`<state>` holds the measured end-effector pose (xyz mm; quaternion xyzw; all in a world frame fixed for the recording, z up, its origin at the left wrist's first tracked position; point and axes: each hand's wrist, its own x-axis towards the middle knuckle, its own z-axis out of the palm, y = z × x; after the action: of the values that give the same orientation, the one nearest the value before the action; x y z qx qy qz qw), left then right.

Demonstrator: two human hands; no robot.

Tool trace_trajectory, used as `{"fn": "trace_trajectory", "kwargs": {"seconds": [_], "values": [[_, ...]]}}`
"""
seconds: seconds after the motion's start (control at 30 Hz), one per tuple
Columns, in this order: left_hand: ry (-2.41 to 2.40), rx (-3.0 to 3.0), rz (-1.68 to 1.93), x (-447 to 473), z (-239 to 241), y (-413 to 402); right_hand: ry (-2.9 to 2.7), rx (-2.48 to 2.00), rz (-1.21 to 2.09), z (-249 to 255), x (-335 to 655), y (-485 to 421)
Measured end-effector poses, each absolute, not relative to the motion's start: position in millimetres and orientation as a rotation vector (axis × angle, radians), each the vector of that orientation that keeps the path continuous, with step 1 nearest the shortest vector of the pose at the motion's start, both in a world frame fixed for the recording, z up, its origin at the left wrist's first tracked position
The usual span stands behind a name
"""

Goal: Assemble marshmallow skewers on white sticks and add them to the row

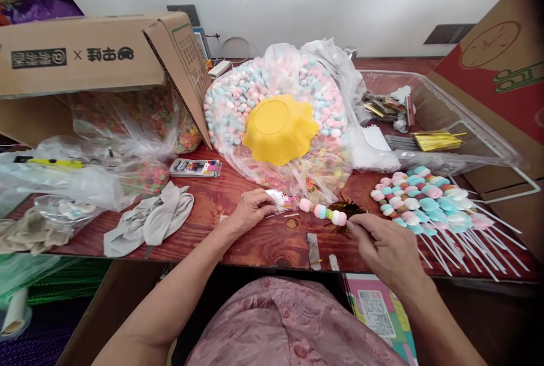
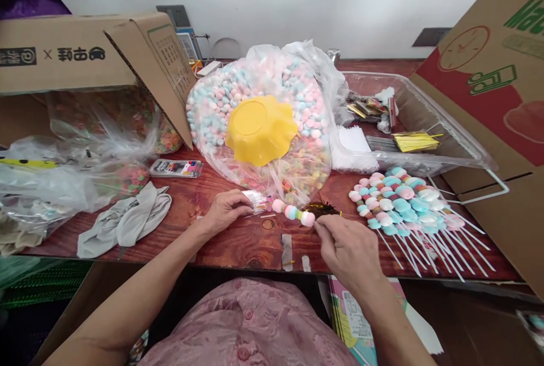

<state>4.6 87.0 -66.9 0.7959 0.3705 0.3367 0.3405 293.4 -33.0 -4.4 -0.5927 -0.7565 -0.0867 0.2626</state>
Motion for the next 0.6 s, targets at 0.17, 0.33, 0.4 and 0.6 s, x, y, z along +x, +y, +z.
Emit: {"fn": "trace_trajectory", "kwargs": {"seconds": [0.17,0.33,0.4,0.6], "values": [[0.976,2.115,0.86,6,-66,86,-2.024,-1.613,-0.24,-28,276,-31],[0.95,2.159,0.854,5,-66,87,-2.106,-1.593,-0.244,-35,278,-33],[0.918,2.185,0.835,4,-67,88,-2.157,-1.538,-0.166,-34,282,-31],[0.843,2.233,0.806,1,-71,94,-2.246,-1.415,-0.171,-25,276,-16]]}}
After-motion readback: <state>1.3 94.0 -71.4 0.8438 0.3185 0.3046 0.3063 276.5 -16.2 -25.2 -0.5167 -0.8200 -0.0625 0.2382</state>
